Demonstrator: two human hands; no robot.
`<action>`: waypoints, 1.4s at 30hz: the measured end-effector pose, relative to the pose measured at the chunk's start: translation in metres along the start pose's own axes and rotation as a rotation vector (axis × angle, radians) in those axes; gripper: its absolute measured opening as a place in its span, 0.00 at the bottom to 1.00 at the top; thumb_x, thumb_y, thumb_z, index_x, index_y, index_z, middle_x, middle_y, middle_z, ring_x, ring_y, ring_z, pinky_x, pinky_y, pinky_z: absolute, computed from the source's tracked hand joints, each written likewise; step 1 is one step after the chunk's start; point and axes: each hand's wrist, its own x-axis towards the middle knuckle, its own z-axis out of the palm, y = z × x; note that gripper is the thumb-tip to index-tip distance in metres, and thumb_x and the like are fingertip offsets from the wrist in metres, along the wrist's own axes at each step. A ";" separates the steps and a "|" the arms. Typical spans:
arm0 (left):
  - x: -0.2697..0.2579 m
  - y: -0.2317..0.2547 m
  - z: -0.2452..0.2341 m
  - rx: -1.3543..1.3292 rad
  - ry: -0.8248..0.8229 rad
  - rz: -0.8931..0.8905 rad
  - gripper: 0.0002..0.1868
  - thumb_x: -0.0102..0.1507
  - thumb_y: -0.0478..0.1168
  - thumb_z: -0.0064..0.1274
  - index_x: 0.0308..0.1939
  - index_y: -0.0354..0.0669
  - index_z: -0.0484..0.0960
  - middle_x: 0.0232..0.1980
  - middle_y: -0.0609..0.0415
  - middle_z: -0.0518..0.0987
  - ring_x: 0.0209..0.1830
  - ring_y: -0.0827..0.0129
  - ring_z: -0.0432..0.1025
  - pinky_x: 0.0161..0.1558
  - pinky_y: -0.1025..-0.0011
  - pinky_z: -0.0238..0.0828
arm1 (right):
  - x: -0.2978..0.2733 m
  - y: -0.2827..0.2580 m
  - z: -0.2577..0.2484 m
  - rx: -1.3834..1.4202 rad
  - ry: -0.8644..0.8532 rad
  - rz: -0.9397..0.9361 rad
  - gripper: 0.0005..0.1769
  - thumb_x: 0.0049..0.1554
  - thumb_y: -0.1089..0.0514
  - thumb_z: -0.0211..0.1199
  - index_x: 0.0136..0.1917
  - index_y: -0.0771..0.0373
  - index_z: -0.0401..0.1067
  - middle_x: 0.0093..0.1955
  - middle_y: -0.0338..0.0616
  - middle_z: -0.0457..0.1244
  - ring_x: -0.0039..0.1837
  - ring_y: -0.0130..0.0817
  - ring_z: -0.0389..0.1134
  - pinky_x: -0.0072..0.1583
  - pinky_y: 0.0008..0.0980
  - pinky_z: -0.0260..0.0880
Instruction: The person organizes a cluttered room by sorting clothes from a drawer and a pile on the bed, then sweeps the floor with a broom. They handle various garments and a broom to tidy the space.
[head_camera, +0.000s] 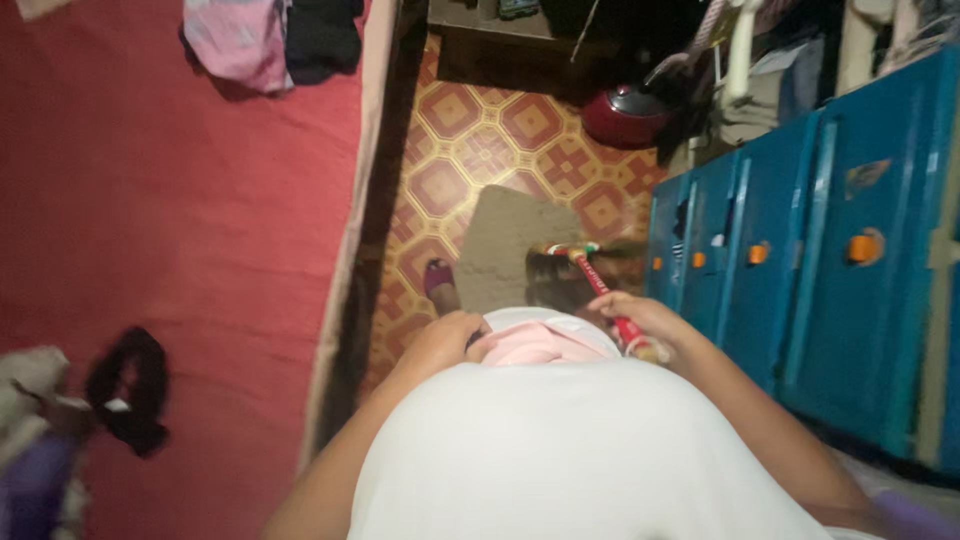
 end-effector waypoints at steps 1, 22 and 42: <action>0.007 -0.010 -0.016 0.032 -0.016 -0.022 0.12 0.61 0.45 0.59 0.41 0.42 0.84 0.43 0.41 0.81 0.46 0.45 0.76 0.47 0.55 0.71 | 0.003 -0.010 0.020 -0.150 -0.016 -0.044 0.13 0.62 0.62 0.56 0.58 0.65 0.74 0.45 0.44 0.66 0.38 0.25 0.64 0.39 0.24 0.67; 0.201 -0.122 -0.128 -0.115 -0.428 0.073 0.23 0.66 0.59 0.49 0.44 0.43 0.87 0.43 0.40 0.84 0.42 0.50 0.78 0.46 0.59 0.71 | 0.150 -0.160 0.132 -0.623 0.112 -0.128 0.43 0.52 0.57 0.67 0.76 0.52 0.51 0.61 0.43 0.63 0.58 0.29 0.66 0.59 0.28 0.67; 0.331 -0.345 -0.165 -0.257 0.027 -0.304 0.13 0.65 0.45 0.50 0.47 0.42 0.82 0.44 0.45 0.84 0.47 0.56 0.80 0.48 0.61 0.75 | 0.514 -0.246 0.118 -1.886 -0.345 -0.272 0.16 0.59 0.46 0.58 0.54 0.55 0.78 0.46 0.48 0.70 0.48 0.45 0.72 0.52 0.48 0.71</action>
